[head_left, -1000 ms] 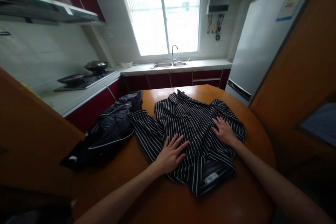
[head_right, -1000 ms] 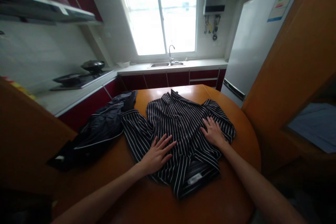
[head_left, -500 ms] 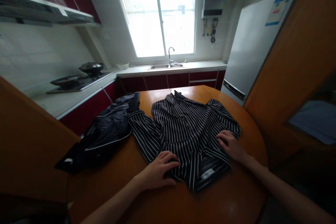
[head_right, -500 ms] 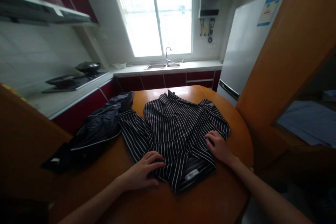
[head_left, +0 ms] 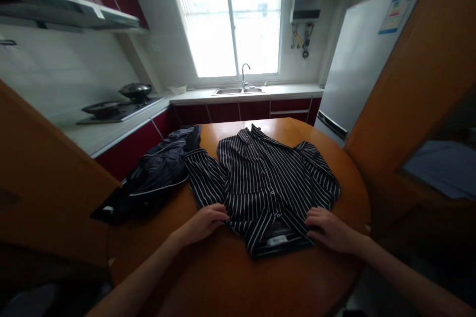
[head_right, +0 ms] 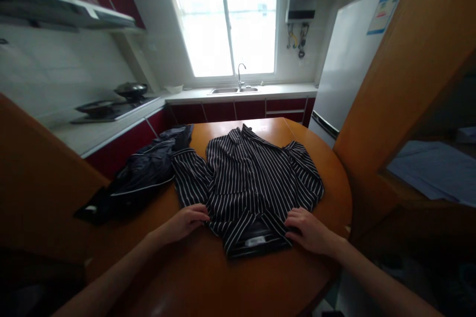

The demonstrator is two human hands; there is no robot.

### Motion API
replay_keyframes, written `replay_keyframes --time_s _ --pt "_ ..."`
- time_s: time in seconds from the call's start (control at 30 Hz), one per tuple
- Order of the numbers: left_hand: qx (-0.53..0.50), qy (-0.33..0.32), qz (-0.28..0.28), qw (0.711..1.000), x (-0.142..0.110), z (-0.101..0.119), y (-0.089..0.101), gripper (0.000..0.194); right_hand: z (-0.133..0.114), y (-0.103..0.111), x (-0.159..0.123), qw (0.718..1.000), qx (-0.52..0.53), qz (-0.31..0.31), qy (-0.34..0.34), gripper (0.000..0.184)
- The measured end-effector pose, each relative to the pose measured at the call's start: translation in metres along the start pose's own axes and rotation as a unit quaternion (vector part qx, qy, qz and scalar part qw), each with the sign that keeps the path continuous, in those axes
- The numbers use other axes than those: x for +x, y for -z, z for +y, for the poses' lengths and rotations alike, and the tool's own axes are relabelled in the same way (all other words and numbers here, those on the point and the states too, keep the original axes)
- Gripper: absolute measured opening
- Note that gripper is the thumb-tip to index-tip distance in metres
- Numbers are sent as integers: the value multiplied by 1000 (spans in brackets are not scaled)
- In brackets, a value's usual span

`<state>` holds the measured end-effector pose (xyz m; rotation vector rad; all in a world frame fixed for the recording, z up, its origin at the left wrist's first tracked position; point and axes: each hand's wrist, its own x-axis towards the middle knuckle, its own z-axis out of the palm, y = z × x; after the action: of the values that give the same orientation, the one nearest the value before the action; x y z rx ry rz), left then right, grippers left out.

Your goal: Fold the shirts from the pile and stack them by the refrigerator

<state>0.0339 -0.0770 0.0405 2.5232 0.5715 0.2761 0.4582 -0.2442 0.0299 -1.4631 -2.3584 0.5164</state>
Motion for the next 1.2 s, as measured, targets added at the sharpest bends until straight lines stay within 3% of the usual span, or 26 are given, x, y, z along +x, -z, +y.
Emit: replay_keyframes --time_s 0.17,0.3,0.4,0.47,0.53,0.57,0.67,0.73,0.8,0.93,1.1,1.2 --pt "-39 74 -104 991 -33 25 20 21 -45 -9 -7 996 41 -85 2 2" --pt "-53 151 -205 966 -56 42 25 13 -67 -18 -13 983 60 -176 -3 3" --pt "-130 202 -315 918 -63 49 32 33 -74 -17 -10 957 119 -264 -4 16" --pt "-200 192 -364 889 -57 47 43 50 -72 -9 1 949 165 -267 1 21" --pt "-248 171 -321 898 -40 37 58 54 -61 4 22 960 186 -210 3 21" --pt "-255 168 -263 915 -27 27 65 51 -53 10 37 970 182 -162 4 20" --pt "-204 206 -15 957 25 -14 86 43 -17 28 92 991 131 -1 -6 18" --pt "-98 289 122 944 63 -46 96 33 9 37 134 993 64 94 -25 16" --pt "-40 368 195 908 98 -74 105 27 31 44 174 987 -11 143 -73 17" --pt "-29 442 221 869 144 -114 118 24 61 48 237 969 -100 160 -158 19" --pt "-103 507 188 835 174 -147 125 38 81 39 294 960 -115 167 -194 26" --pt "-173 504 163 830 188 -164 130 31 87 33 322 956 -116 166 -211 33"
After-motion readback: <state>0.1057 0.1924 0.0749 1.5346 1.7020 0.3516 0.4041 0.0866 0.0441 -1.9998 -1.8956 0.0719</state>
